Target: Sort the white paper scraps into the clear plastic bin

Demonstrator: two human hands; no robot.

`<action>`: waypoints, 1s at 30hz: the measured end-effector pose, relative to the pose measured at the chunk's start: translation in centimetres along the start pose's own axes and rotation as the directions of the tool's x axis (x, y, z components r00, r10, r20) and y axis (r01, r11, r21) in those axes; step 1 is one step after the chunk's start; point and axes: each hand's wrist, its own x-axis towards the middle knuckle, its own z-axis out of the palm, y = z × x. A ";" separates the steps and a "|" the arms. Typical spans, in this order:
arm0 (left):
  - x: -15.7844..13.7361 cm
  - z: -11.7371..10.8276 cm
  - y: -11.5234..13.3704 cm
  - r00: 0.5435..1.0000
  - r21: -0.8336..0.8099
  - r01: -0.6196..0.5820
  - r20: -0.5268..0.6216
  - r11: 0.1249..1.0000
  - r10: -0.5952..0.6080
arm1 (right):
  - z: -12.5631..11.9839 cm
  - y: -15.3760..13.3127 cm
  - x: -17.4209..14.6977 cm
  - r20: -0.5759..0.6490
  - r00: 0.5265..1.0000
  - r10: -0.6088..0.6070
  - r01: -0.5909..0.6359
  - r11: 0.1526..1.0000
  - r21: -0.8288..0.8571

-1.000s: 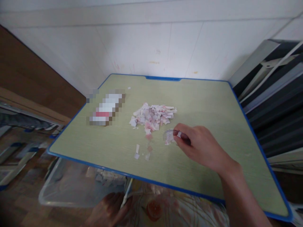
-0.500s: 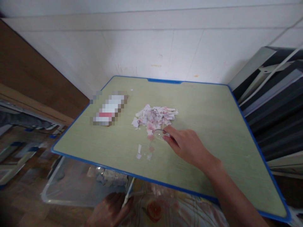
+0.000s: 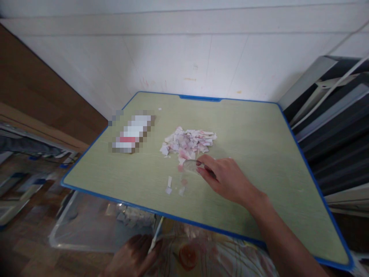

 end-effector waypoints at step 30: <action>-0.1 -0.1 -0.2 0.999 0.020 -0.026 0.025 0.999 0.025 | -1.0 0.6 -0.5 -0.046 0.993 0.105 -0.108 0.990 -0.089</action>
